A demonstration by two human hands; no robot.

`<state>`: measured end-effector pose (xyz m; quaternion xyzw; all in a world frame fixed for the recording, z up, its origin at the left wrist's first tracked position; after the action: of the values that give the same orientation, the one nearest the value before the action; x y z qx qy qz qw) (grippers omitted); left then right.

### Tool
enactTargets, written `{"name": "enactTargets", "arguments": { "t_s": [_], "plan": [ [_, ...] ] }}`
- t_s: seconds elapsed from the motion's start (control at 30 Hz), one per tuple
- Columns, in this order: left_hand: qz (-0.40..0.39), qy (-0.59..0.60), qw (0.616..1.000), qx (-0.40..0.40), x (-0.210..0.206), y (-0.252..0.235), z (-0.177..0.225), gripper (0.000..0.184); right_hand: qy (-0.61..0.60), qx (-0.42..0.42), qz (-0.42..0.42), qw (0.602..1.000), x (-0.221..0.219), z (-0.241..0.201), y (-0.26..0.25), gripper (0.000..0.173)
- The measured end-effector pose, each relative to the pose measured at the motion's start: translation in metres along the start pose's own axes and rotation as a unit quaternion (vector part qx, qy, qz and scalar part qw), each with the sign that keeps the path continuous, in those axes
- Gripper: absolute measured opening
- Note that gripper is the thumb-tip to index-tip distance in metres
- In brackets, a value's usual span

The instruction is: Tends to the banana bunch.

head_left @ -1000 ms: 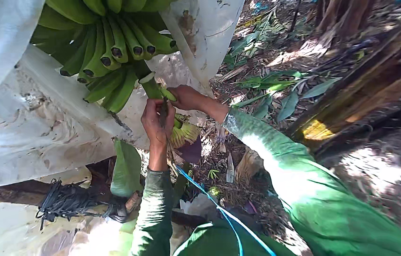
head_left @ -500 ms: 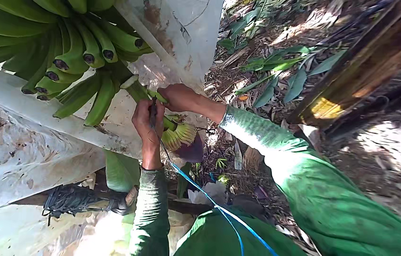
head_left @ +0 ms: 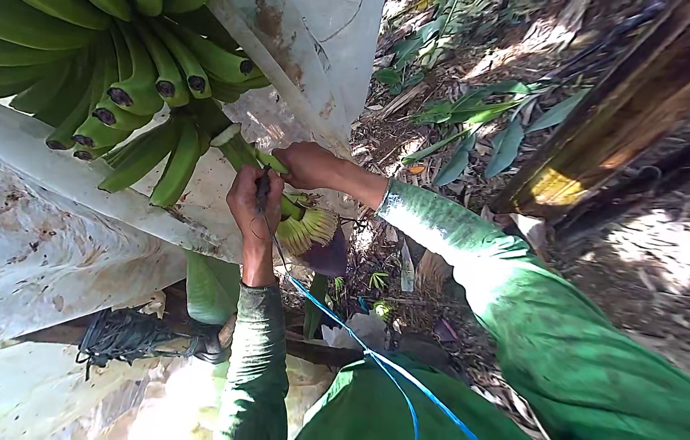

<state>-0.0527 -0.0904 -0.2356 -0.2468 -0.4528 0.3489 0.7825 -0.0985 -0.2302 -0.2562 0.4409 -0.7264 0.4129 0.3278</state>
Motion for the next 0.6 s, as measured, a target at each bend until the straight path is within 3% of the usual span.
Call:
{"name": "enactTargets", "arguments": {
  "t_s": [0.6],
  "plan": [
    [-0.024,0.002,0.999,-0.021,-0.0051,0.0007,-0.0073,0.016,0.026,-0.016,-0.001,1.0,-0.0003,0.0052,-0.0012,0.024]
  ]
}}
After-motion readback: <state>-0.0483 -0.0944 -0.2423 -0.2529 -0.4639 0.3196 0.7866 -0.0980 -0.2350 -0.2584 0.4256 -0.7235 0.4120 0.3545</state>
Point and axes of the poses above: each hand's wrist, its own y-axis away from the middle knuckle, its own x-axis out of the back of the hand, z = x × y, the point moved 7 cm from there along -y, towards the middle knuckle, and after that the axes turned 6 degrees about x, right-handed, at the moved point
